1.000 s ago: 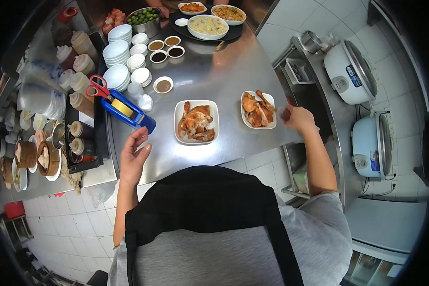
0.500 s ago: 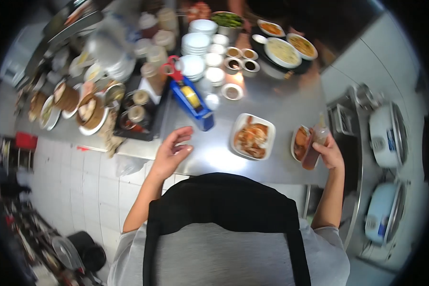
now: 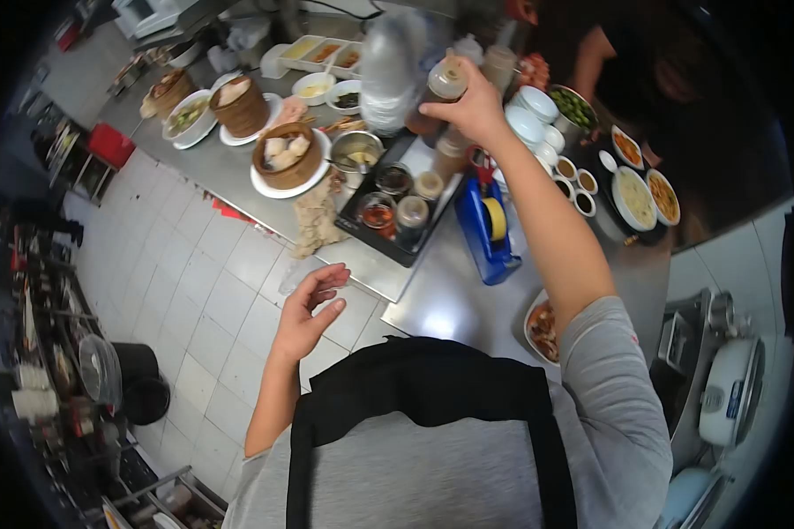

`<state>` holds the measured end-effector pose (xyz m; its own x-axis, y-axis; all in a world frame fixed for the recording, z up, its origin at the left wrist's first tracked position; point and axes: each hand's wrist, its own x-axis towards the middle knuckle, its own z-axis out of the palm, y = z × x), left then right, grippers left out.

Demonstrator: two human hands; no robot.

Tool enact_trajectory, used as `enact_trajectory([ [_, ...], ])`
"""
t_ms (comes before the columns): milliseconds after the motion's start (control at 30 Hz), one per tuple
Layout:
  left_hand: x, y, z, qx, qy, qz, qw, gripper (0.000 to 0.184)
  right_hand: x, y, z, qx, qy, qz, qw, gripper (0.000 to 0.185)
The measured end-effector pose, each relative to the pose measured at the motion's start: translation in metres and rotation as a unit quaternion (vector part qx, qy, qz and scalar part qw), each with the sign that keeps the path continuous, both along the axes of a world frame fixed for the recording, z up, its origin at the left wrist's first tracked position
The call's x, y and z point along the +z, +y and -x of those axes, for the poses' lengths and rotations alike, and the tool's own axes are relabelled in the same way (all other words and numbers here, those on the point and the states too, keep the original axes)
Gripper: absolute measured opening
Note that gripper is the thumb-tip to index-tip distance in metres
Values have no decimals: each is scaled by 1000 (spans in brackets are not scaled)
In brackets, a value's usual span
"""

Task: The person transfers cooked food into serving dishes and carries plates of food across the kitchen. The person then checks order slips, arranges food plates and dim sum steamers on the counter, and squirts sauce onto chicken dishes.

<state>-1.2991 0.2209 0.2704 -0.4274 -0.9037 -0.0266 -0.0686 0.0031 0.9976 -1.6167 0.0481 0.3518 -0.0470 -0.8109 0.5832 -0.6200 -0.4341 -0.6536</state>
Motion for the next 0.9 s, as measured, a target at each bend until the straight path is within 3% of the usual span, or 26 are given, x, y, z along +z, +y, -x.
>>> enact_trajectory([
  [133, -17, -33, -38, 93, 25, 5, 995, 43, -33, -60, -7, 5, 203, -142, 969, 59],
  [200, -26, -60, -48, 138, -50, 33, 989, 36, -44, -72, -5, 30, 280, -256, 925, 60],
  [300, -24, -103, -36, 170, -187, 79, 964, 19, -45, -75, 2, 43, 269, -234, 933, 51],
  [333, -34, -122, -26, 165, -247, 150, 943, 16, -40, -71, 1, 29, 279, -207, 937, 48],
  [433, -66, -168, 11, 178, -397, 327, 839, 19, -9, -41, -6, -1, 290, -85, 953, 35],
  [467, -71, -177, 22, 180, -427, 322, 825, 20, 2, -28, -8, -1, 282, -17, 959, 30],
  [533, -77, -190, 39, 184, -485, 314, 795, 24, 24, 6, -15, 13, 247, -25, 969, 21],
  [633, -90, -201, 45, 188, -513, 268, 793, 29, 42, 60, -17, 10, 190, -86, 978, 15],
  [733, -70, -192, 31, 253, -448, 268, 815, 26, 45, 106, -16, 25, 128, -93, 987, 10],
  [800, -93, -201, 6, 386, -256, 245, 851, 21, 44, 131, -17, 45, 90, -125, 987, 8],
  [833, -101, -206, -7, 443, -238, 198, 841, 17, 43, 143, -17, 56, 74, -144, 985, 7],
  [867, -96, -205, -18, 495, -183, 57, 847, 23, 43, 153, -16, 86, 79, -165, 979, 8],
  [900, -126, -222, -39, 500, -213, 29, 839, 23, 42, 163, -15, 115, 80, -185, 973, 9],
])
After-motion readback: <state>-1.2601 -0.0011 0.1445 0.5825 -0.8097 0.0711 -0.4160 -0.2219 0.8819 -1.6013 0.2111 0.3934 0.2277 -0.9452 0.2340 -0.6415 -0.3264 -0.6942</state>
